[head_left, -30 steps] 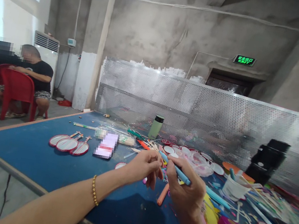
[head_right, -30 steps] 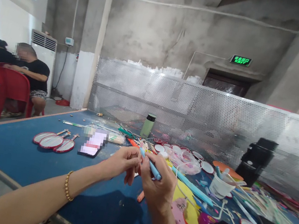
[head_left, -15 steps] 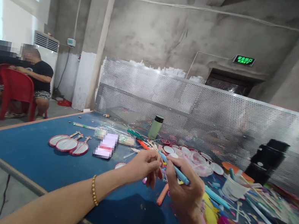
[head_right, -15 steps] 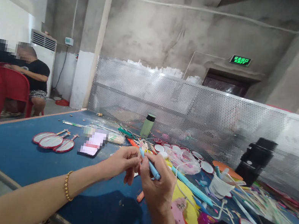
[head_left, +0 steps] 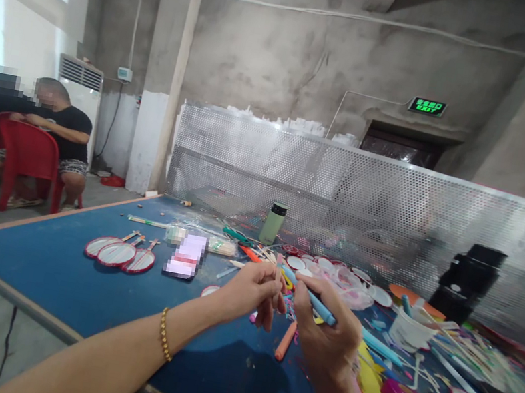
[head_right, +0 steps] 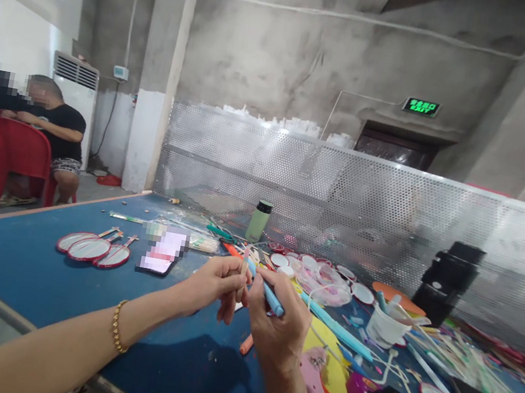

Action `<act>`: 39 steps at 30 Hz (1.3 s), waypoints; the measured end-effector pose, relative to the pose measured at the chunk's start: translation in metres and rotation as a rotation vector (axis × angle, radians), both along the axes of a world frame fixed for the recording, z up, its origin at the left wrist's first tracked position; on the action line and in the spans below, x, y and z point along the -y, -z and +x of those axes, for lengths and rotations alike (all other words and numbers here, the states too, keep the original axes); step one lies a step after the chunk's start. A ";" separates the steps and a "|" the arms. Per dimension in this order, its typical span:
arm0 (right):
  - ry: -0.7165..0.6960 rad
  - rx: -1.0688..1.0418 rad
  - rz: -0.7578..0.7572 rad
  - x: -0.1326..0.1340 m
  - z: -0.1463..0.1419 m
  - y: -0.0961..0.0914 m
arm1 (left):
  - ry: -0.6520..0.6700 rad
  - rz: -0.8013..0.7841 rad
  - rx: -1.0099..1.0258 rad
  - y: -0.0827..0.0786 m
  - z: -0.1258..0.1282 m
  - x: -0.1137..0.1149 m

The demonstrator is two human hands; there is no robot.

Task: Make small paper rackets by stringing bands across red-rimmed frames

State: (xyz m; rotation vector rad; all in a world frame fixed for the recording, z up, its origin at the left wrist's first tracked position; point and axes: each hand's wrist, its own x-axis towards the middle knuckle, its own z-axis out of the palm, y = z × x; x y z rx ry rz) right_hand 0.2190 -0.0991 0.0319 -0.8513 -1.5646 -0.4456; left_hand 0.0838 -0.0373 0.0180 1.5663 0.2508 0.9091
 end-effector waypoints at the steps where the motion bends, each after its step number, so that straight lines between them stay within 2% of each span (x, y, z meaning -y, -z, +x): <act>1: 0.000 -0.001 -0.003 0.000 -0.001 0.000 | 0.002 0.004 0.003 0.000 0.000 0.000; 11: 0.060 -0.015 -0.001 0.000 0.000 0.000 | 0.003 0.008 -0.010 -0.001 -0.001 0.001; 29: -0.005 0.008 -0.001 0.000 -0.001 0.000 | 0.014 0.013 0.012 -0.001 -0.001 0.002; 39: 0.038 -0.009 0.014 0.000 0.001 0.001 | 0.014 -0.010 0.008 -0.001 0.000 0.001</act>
